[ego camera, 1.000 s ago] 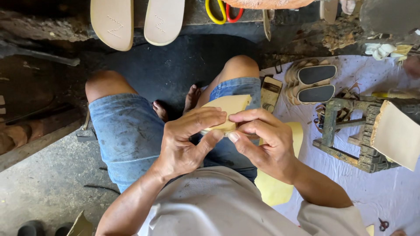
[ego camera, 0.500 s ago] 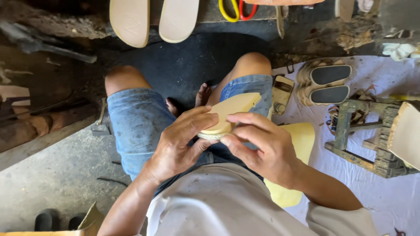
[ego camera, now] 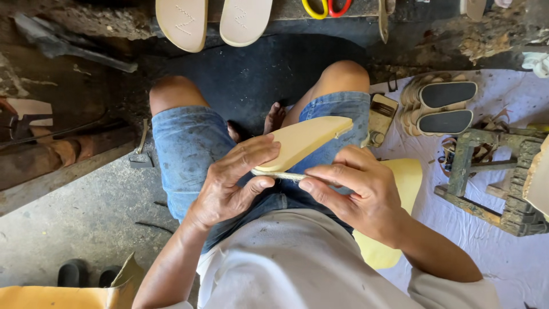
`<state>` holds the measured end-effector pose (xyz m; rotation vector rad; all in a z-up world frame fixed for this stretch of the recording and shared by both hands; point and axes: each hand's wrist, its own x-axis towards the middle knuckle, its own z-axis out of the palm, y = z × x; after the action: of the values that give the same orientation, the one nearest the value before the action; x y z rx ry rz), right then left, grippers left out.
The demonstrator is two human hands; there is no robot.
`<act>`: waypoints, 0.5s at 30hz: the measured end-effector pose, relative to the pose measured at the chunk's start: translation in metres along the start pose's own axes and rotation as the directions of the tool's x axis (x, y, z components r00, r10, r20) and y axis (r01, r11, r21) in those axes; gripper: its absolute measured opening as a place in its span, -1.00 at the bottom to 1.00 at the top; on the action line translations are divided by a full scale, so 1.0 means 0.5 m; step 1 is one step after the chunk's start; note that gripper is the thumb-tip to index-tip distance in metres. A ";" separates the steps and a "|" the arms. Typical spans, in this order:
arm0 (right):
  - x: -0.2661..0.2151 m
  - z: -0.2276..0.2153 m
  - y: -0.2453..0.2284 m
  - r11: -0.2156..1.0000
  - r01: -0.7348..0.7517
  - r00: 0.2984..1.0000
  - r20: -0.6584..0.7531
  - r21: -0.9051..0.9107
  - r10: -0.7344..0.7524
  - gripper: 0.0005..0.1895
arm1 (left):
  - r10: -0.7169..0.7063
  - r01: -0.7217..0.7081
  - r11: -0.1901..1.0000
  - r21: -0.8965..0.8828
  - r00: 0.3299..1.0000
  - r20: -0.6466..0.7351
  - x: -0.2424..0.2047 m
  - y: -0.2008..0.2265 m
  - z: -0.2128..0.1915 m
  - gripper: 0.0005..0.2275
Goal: The person sits on the floor and works on a beige slipper sole. They use a small tool to scrape or clean the edge of the sole, then use scissors to trim excess material. Finally, they use a sanding block to smooth the edges of the slipper.
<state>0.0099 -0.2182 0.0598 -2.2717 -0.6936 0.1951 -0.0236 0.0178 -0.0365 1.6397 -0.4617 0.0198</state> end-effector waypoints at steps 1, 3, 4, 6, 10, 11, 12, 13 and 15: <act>0.001 0.002 -0.001 1.000 -0.008 1.000 -0.009 0.018 0.008 -0.87 | 0.001 -0.001 1.000 0.007 1.000 -0.010 -0.002 0.000 0.001 -0.61; 0.003 0.006 -0.002 0.999 -0.017 1.000 -0.018 0.036 0.017 -0.89 | 0.002 -0.002 1.000 0.013 1.000 -0.018 -0.003 0.000 0.004 -0.63; 0.003 0.010 -0.001 0.999 -0.029 0.999 -0.029 0.042 0.030 -0.91 | -0.008 0.008 1.000 0.008 1.000 -0.029 -0.004 0.000 0.005 -0.63; 0.006 0.016 -0.001 0.998 -0.040 0.998 -0.040 0.048 0.042 -0.93 | -0.018 0.018 1.000 0.002 0.999 -0.039 -0.006 0.000 0.006 -0.63; 0.012 0.028 0.004 0.991 -0.069 0.996 -0.056 0.118 0.076 -0.91 | -0.022 0.022 1.000 -0.011 0.998 -0.066 -0.008 0.000 0.010 -0.67; 0.013 0.032 0.006 0.988 -0.089 0.993 -0.061 0.122 0.097 -0.90 | -0.021 0.020 1.000 -0.018 0.996 -0.082 -0.007 0.000 0.011 -0.68; 0.011 0.037 0.014 0.988 -0.090 0.993 -0.060 0.122 0.098 -0.90 | -0.021 0.020 1.000 -0.018 0.996 -0.082 -0.005 -0.004 0.014 -0.68; 0.010 0.043 0.023 0.974 -0.110 0.988 -0.081 0.197 0.128 -0.95 | -0.016 0.010 0.999 -0.047 0.991 -0.129 -0.003 -0.008 0.017 -0.68; 0.010 0.050 0.032 0.954 -0.129 0.982 -0.098 0.270 0.161 -0.97 | -0.013 -0.001 0.997 -0.077 0.984 -0.178 -0.001 -0.013 0.022 -0.69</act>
<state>0.0123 -0.2096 0.0312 -2.0599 -0.4109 0.2066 -0.0250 0.0080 -0.0443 1.5478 -0.3167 0.1420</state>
